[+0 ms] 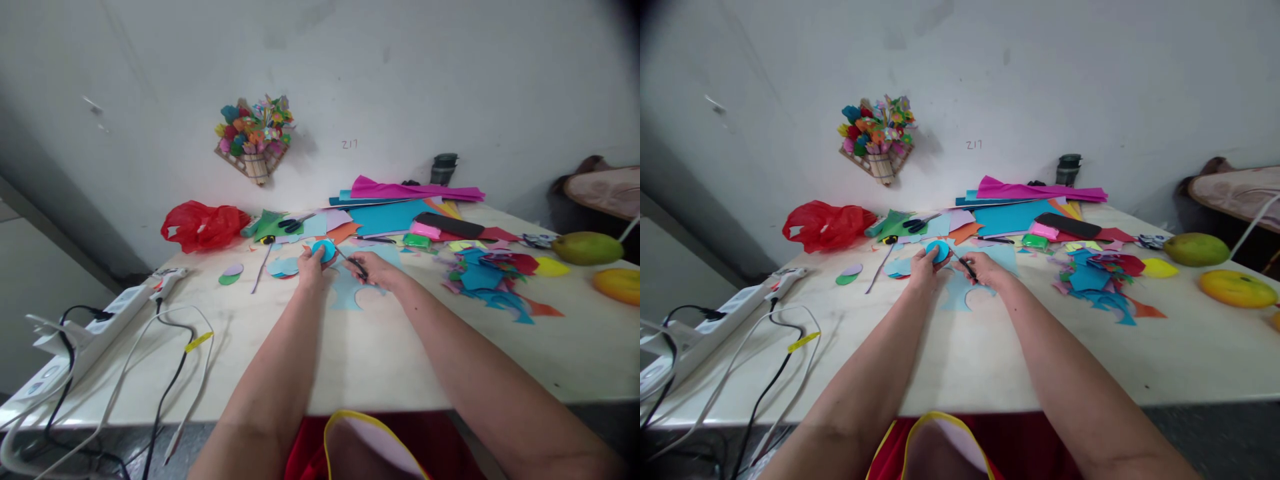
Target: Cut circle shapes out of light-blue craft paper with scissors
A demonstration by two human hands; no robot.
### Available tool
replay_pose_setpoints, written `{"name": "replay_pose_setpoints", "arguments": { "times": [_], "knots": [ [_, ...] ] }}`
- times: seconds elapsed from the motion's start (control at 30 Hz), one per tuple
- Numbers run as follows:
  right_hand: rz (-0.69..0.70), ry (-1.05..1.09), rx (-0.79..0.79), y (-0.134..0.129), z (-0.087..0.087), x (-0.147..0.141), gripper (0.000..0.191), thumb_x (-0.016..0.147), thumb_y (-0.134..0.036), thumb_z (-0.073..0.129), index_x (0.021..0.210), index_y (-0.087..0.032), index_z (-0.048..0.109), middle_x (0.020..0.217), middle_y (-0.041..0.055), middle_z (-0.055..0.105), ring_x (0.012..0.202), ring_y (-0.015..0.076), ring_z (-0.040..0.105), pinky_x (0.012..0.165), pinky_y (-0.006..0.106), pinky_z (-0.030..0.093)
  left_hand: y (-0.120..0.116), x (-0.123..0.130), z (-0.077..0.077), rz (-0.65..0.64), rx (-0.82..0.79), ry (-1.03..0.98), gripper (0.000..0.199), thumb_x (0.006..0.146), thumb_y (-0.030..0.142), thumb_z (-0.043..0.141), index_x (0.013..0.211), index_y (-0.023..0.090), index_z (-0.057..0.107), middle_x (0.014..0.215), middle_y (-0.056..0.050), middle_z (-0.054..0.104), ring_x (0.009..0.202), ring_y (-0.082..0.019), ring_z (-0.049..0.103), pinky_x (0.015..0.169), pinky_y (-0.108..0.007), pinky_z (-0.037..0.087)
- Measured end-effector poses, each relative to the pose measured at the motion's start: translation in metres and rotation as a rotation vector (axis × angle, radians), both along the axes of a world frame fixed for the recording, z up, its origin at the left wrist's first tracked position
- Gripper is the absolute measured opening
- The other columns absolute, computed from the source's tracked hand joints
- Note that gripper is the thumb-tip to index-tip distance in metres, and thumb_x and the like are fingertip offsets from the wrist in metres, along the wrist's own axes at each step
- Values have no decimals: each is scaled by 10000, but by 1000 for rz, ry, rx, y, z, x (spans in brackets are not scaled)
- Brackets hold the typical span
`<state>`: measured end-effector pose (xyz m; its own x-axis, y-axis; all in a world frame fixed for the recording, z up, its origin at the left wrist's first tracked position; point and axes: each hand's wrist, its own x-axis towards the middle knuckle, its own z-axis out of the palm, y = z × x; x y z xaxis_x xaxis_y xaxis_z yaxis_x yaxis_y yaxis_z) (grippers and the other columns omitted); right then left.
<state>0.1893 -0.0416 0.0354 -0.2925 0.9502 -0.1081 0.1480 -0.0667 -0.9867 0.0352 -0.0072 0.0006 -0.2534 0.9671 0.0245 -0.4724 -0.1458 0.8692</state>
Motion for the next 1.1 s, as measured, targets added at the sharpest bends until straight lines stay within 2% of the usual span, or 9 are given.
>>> {"name": "replay_pose_setpoints", "arguments": {
  "times": [0.2, 0.63, 0.9, 1.1],
  "knots": [
    [12, -8, 11, 7, -8, 4, 125, 712, -234, 698, 762, -181, 596, 466, -43, 515, 358, 85, 418, 341, 211, 151, 0, -2, -2, -14, 18, -11, 287, 675, 298, 866, 796, 149, 652, 739, -72, 716, 791, -266, 755, 785, -395, 624],
    [35, -63, 74, 12, -16, 7, 240, 749, -367, 741, 809, -177, 607, 503, -54, 535, 381, 79, 438, 342, 202, 180, -1, 0, -2, -40, 6, 4, 240, 697, 283, 842, 782, 131, 677, 739, -78, 715, 781, -262, 753, 765, -375, 608],
    [17, -23, 87, 11, -15, 5, 322, 665, -431, 765, 700, -186, 560, 464, -64, 485, 381, 70, 393, 374, 209, 178, -1, -1, -2, -22, -8, 2, 220, 710, 256, 837, 784, 135, 669, 744, -72, 709, 739, -248, 745, 785, -395, 609],
    [8, -20, 84, 11, -15, 4, 290, 647, -421, 732, 687, -189, 561, 466, -67, 477, 388, 74, 385, 395, 217, 196, -1, -2, -1, -31, -1, 0, 195, 719, 244, 817, 789, 138, 668, 750, -70, 715, 762, -253, 751, 791, -395, 616]
  ]
}}
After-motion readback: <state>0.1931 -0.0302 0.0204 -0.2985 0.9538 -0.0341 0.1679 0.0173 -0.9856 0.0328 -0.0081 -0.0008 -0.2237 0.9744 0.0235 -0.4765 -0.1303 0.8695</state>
